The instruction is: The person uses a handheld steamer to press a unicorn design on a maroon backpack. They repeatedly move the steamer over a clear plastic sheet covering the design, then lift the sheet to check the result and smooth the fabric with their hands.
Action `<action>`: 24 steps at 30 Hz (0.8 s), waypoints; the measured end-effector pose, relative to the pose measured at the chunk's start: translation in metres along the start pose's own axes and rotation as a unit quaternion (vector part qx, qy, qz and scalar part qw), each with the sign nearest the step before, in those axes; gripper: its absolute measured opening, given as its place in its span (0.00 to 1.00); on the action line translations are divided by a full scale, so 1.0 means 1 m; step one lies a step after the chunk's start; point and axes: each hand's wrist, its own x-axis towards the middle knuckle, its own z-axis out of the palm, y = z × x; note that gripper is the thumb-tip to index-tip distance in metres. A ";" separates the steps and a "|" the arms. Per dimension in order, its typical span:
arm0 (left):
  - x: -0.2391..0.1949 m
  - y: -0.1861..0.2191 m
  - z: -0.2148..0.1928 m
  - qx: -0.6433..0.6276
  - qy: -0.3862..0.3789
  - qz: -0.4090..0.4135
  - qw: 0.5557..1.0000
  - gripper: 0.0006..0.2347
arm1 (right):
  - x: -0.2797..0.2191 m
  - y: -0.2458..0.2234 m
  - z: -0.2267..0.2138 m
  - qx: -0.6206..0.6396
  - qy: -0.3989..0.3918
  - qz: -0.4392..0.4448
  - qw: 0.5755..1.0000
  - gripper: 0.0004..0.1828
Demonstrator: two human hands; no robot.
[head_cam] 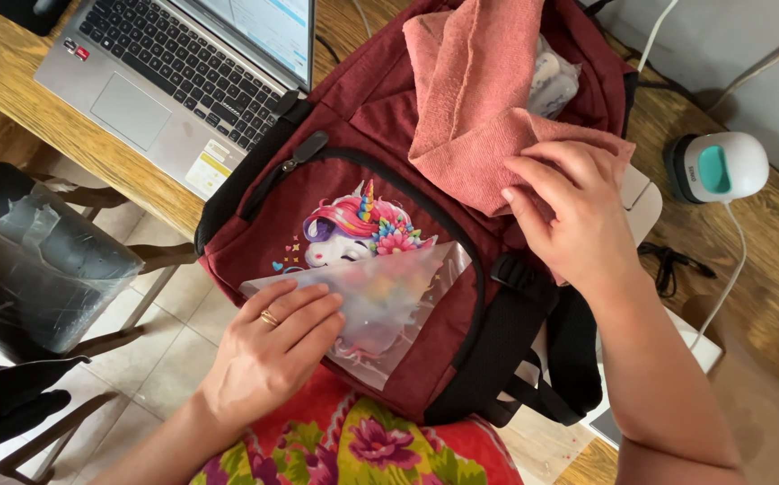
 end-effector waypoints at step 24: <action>-0.013 0.002 -0.002 -0.018 -0.008 -0.008 1.000 0.11 | -0.040 -0.061 0.012 -0.016 -0.068 0.006 0.998 0.07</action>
